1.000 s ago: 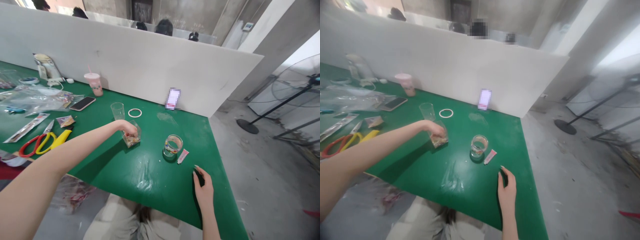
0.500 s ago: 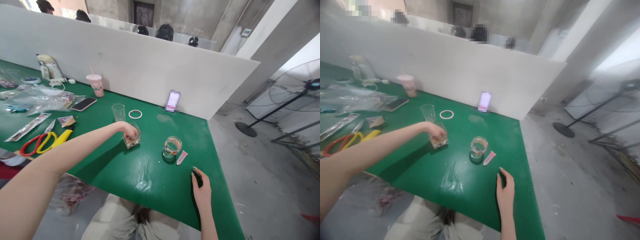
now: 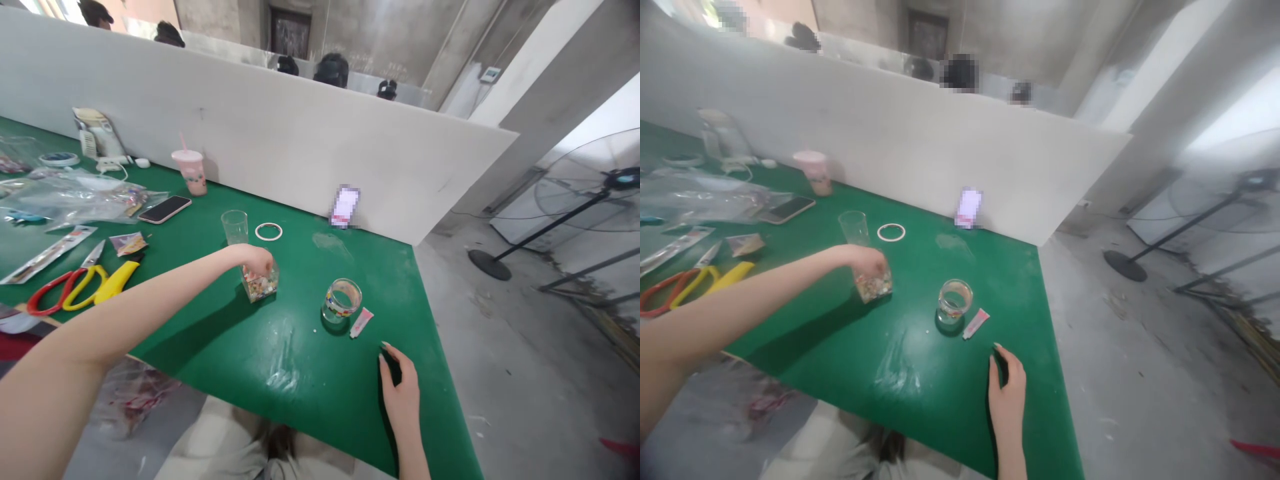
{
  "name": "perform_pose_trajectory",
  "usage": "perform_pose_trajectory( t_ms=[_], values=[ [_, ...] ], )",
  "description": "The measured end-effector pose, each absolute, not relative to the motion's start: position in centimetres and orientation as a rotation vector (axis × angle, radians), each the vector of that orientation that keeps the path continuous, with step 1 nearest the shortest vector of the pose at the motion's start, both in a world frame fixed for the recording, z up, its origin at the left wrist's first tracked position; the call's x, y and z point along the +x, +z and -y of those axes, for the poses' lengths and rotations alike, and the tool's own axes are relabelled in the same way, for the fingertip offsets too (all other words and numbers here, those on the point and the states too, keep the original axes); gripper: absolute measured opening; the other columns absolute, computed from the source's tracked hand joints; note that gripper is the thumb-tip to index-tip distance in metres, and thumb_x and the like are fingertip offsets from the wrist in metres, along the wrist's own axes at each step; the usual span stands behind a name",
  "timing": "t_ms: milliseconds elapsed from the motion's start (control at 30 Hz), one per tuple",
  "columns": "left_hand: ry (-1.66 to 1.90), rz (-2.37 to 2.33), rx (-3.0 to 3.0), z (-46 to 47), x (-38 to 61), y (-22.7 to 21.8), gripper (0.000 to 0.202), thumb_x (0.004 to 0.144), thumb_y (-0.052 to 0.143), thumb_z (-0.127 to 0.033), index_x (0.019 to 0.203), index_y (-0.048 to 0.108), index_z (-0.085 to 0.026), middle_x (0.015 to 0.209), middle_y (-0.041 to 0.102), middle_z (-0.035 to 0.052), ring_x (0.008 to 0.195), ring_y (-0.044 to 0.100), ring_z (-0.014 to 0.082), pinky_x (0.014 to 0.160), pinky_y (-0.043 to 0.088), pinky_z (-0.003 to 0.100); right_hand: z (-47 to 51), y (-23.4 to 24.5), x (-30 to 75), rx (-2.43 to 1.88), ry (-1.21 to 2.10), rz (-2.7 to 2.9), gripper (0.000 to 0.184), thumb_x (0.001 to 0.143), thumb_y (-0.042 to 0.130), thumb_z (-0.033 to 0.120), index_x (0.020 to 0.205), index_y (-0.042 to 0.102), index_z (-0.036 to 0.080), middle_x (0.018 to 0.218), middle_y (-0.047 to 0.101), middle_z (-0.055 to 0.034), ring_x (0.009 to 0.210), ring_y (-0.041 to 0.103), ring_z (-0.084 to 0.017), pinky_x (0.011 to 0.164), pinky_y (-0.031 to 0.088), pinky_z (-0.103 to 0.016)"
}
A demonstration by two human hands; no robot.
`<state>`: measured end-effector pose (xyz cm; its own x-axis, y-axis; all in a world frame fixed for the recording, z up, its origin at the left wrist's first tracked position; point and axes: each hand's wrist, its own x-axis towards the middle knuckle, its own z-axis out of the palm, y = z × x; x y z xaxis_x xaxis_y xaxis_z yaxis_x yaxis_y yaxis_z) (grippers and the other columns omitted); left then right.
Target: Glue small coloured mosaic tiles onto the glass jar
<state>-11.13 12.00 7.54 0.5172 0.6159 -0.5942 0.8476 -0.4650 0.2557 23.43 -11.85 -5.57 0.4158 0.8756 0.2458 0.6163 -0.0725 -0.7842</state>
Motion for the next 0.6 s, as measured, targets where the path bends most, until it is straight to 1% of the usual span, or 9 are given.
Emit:
perform_pose_trajectory(
  t_ms=[67,133,200,267,333,400,500,600],
  values=[
    [-0.608,-1.236,2.221,-11.9,-11.0,8.0,0.020,0.067,0.055,-0.021,0.072,0.071,-0.011,0.063,0.068,0.0078,0.059,0.059,0.0165,0.064,0.050,0.028,11.8,-5.6,23.5,-1.785,0.366,1.320,0.036,0.085,0.051,0.046,0.104,0.064,0.017,0.110,0.065,-0.0134,0.105,0.057,-0.029,0.097,0.040,-0.049],
    [-0.621,-1.249,2.197,-11.6,-10.8,8.1,0.022,0.067,0.053,-0.019,0.076,0.072,-0.012,0.068,0.070,0.0071,0.061,0.058,0.0150,0.064,0.049,0.025,11.8,-5.5,23.4,-1.788,0.371,1.313,0.038,0.084,0.051,0.046,0.105,0.064,0.017,0.109,0.065,-0.0134,0.105,0.057,-0.029,0.097,0.040,-0.049],
    [-0.625,-1.244,2.157,-11.2,-10.6,8.0,0.026,0.067,0.053,-0.018,0.084,0.073,-0.014,0.073,0.071,0.0050,0.063,0.058,0.0134,0.063,0.047,0.022,11.8,-5.4,23.3,-1.792,0.398,1.256,0.042,0.084,0.052,0.047,0.112,0.061,0.016,0.109,0.064,-0.0133,0.103,0.058,-0.028,0.096,0.042,-0.047],
    [-0.639,-1.241,2.105,-10.9,-10.6,7.7,0.029,0.068,0.053,-0.018,0.090,0.072,-0.015,0.073,0.070,0.0044,0.061,0.058,0.0130,0.060,0.047,0.021,11.8,-5.3,23.1,-1.794,0.441,1.191,0.048,0.084,0.052,0.047,0.120,0.055,0.016,0.108,0.064,-0.0128,0.102,0.058,-0.027,0.094,0.043,-0.045],
    [-0.655,-1.229,2.058,-10.8,-10.6,7.3,0.029,0.069,0.053,-0.020,0.090,0.071,-0.013,0.071,0.068,0.0055,0.057,0.057,0.0134,0.056,0.046,0.022,11.8,-5.2,23.0,-1.797,0.473,1.161,0.050,0.084,0.052,0.048,0.124,0.053,0.017,0.107,0.064,-0.0120,0.103,0.058,-0.027,0.093,0.043,-0.044],
    [-0.661,-1.196,2.020,-10.8,-10.7,7.0,0.027,0.073,0.051,-0.025,0.087,0.070,-0.012,0.069,0.067,0.0068,0.055,0.055,0.0134,0.054,0.047,0.023,11.8,-5.1,22.9,-1.804,0.481,1.150,0.051,0.084,0.052,0.049,0.124,0.053,0.017,0.107,0.063,-0.0118,0.104,0.057,-0.027,0.094,0.043,-0.044],
    [-0.669,-1.137,1.974,-11.0,-10.9,6.5,0.029,0.078,0.047,-0.033,0.081,0.067,-0.012,0.067,0.063,0.0074,0.053,0.053,0.0135,0.054,0.049,0.026,11.8,-5.1,23.0,-1.814,0.489,1.133,0.052,0.082,0.053,0.050,0.123,0.054,0.017,0.107,0.063,-0.0119,0.105,0.057,-0.027,0.094,0.042,-0.045],
    [-0.683,-1.099,1.933,-11.4,-11.0,5.7,0.031,0.080,0.048,-0.039,0.081,0.066,-0.013,0.066,0.061,0.0070,0.056,0.056,0.0153,0.058,0.052,0.029,11.8,-5.2,23.1,-1.814,0.497,1.131,0.052,0.082,0.054,0.051,0.122,0.054,0.017,0.108,0.063,-0.0121,0.105,0.057,-0.028,0.094,0.042,-0.045]
  ],
)
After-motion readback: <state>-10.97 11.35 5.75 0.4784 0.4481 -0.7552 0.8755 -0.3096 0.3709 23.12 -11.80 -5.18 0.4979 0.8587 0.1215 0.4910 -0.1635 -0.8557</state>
